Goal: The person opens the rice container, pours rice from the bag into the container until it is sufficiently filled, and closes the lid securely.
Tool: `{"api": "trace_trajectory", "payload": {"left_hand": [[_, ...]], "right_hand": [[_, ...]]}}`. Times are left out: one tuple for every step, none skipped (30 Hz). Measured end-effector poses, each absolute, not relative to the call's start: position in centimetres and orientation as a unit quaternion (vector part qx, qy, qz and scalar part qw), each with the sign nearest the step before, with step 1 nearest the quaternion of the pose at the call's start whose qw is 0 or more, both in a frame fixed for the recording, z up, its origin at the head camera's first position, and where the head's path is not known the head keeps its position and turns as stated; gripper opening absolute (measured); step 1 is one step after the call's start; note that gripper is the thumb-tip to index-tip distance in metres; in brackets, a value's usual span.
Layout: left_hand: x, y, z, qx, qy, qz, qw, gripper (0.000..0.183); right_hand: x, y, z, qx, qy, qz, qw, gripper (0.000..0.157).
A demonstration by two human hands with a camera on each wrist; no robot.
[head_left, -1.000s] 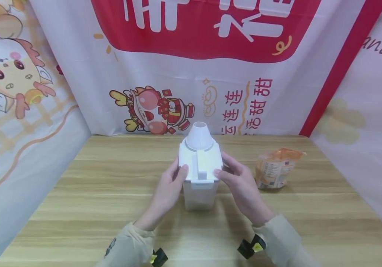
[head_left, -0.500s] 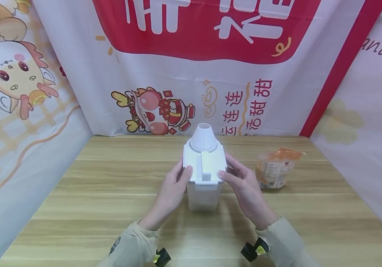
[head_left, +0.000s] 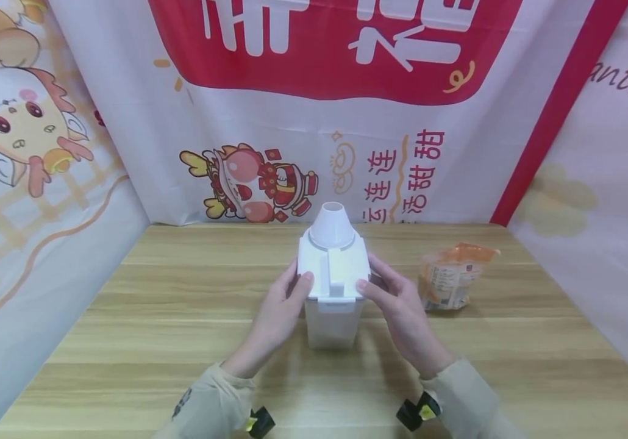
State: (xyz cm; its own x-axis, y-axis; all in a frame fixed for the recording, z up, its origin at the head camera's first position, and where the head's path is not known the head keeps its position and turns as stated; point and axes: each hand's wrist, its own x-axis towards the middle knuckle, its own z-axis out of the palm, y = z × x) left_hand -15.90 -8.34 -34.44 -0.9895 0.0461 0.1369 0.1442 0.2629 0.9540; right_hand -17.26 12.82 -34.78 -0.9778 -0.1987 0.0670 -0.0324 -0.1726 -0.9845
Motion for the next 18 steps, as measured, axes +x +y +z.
{"api": "trace_trajectory", "payload": {"left_hand": [[-15.9, -8.4, -34.4, -0.057, -0.795, -0.603, 0.04, 0.065], [-15.9, -8.4, -34.4, -0.056, -0.795, -0.603, 0.04, 0.065], [-16.0, -8.5, -34.4, -0.054, -0.795, -0.603, 0.04, 0.065], [-16.0, -8.5, -34.4, -0.052, -0.796, -0.602, 0.039, 0.065], [-16.0, -8.6, -34.4, -0.05, -0.797, -0.6, 0.039, 0.065], [-16.0, -8.6, -34.5, -0.049, -0.798, -0.599, 0.038, 0.066], [-16.1, -8.7, -34.5, -0.047, -0.8, -0.598, 0.036, 0.066], [-16.1, -8.9, -34.5, -0.05, -0.798, -0.6, 0.034, 0.066], [-16.2, -9.0, -34.5, -0.054, -0.796, -0.602, 0.032, 0.066], [-16.3, -9.2, -34.5, -0.058, -0.793, -0.606, 0.028, 0.065], [-16.5, -9.5, -34.4, -0.064, -0.788, -0.612, 0.023, 0.064], [-16.6, -9.7, -34.2, -0.071, -0.783, -0.618, 0.016, 0.062], [-16.7, -10.0, -34.0, -0.076, -0.777, -0.625, 0.009, 0.059], [-16.9, -10.2, -33.8, -0.08, -0.77, -0.633, 0.001, 0.057], [-17.0, -10.5, -33.5, -0.079, -0.765, -0.639, -0.007, 0.055], [-17.1, -10.7, -33.2, -0.077, -0.757, -0.649, -0.018, 0.052], [-17.2, -10.9, -32.9, -0.07, -0.751, -0.656, -0.028, 0.051], [-17.3, -11.1, -32.6, -0.063, -0.744, -0.664, -0.038, 0.05]], "right_hand": [[-17.3, 12.8, -34.7, -0.091, 0.642, -0.76, 0.055, 0.07], [-17.3, 12.7, -34.7, -0.091, 0.644, -0.758, 0.055, 0.07], [-17.3, 12.7, -34.7, -0.093, 0.646, -0.755, 0.055, 0.069], [-17.3, 12.7, -34.6, -0.094, 0.651, -0.751, 0.056, 0.069], [-17.3, 12.7, -34.6, -0.096, 0.658, -0.745, 0.057, 0.069], [-17.4, 12.7, -34.5, -0.098, 0.667, -0.736, 0.057, 0.068], [-17.4, 12.8, -34.5, -0.098, 0.68, -0.725, 0.058, 0.068], [-17.5, 13.0, -34.4, -0.098, 0.693, -0.712, 0.06, 0.068], [-17.5, 13.1, -34.3, -0.098, 0.706, -0.698, 0.063, 0.068], [-17.6, 13.3, -34.1, -0.1, 0.723, -0.681, 0.064, 0.068], [-17.7, 13.5, -34.0, -0.104, 0.739, -0.663, 0.062, 0.068], [-17.8, 13.7, -33.8, -0.109, 0.753, -0.646, 0.061, 0.068], [-18.0, 13.9, -33.6, -0.118, 0.766, -0.63, 0.056, 0.068], [-18.1, 14.1, -33.4, -0.133, 0.778, -0.612, 0.045, 0.069], [-18.2, 14.3, -33.2, -0.153, 0.791, -0.592, 0.03, 0.068], [-18.3, 14.5, -33.0, -0.172, 0.805, -0.568, 0.011, 0.069], [-18.4, 14.5, -32.8, -0.194, 0.818, -0.541, -0.01, 0.07], [-18.5, 14.6, -32.6, -0.217, 0.83, -0.514, -0.03, 0.071]]}}
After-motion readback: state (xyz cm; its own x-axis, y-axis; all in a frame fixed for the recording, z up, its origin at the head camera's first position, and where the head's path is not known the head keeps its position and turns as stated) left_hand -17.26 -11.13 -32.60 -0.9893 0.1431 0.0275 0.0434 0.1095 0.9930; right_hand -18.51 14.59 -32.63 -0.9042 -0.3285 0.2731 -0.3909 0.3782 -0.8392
